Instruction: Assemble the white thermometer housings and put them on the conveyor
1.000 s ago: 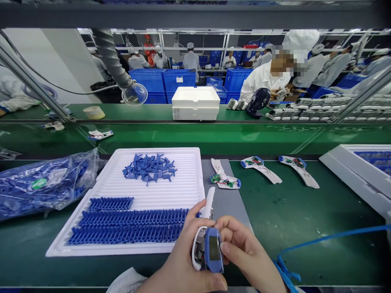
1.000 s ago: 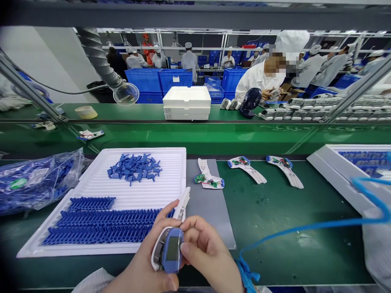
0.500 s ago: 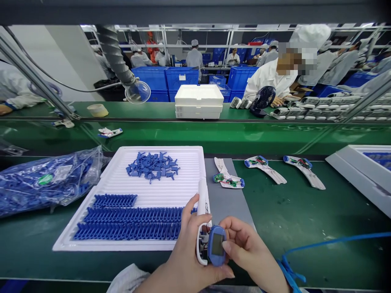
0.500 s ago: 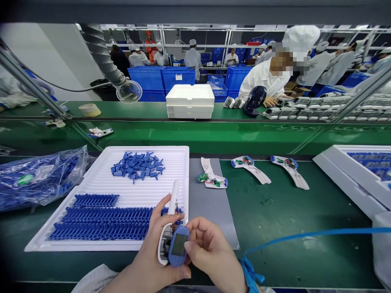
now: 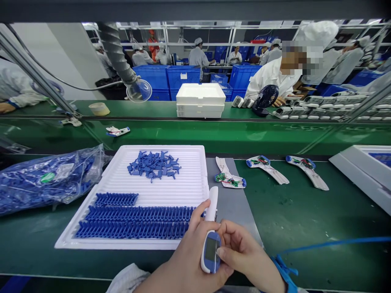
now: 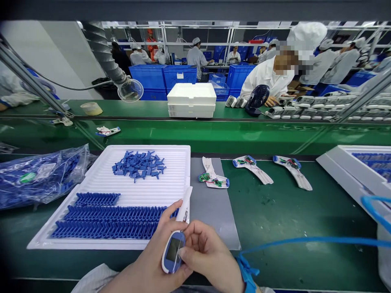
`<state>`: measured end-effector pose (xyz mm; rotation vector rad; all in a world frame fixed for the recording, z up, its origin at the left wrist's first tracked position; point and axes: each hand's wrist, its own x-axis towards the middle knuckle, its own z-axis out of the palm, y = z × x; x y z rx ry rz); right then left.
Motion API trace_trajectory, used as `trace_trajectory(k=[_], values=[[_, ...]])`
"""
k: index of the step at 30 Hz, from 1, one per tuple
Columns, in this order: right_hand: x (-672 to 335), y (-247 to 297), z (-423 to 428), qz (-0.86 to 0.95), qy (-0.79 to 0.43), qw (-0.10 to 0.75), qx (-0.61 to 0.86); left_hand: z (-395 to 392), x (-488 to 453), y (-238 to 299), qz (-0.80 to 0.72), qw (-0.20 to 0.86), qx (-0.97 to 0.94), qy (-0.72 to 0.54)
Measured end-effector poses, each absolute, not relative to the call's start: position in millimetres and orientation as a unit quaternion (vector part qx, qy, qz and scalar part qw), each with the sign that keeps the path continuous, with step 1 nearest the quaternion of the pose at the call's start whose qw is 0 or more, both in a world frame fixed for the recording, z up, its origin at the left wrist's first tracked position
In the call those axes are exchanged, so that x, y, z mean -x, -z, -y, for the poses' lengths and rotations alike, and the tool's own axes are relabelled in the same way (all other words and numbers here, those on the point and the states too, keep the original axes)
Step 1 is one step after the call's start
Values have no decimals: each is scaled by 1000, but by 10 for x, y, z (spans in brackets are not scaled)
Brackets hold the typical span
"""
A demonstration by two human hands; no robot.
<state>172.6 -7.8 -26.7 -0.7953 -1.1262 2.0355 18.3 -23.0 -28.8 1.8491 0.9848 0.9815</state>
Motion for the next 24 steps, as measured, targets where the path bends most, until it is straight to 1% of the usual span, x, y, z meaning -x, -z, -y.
trace_trajectory(k=[3, 5, 6, 8, 10, 11, 13, 16, 18, 21, 24], values=[[-1733, 295, 110, 448, -762, 333, 328, 221, -151, 266, -372, 490, -681, -398], [-1764, 281, 141, 528, -685, 341, 368, 210, -138, 265, -333, 600, -582, -435], [-1787, 263, 152, 588, -611, 359, 390, 202, -134, 269, -310, 660, -516, -448], [-1839, 211, 153, 700, -413, 418, 405, 183, -127, 278, -278, 754, -377, -460], [-1887, 160, 115, 763, -222, 466, 389, 168, -121, 280, -268, 801, -279, -457], [-1907, 141, 82, 783, -158, 466, 380, 164, -118, 277, -269, 811, -249, -456], [-1940, 119, 3, 829, -88, 417, 363, 162, -116, 271, -270, 814, -220, -464], [-1978, 105, -96, 898, -76, 300, 313, 165, -117, 287, -296, 799, -197, -486], [-2001, 90, -123, 919, -100, 249, 290, 165, -118, 318, -315, 796, -180, -484], [-2047, 73, -112, 925, -136, 218, 279, 162, -134, 351, -318, 814, -178, -452], [-2185, 108, -88, 923, -146, 222, 278, 149, -176, 333, -309, 831, -204, -416]])
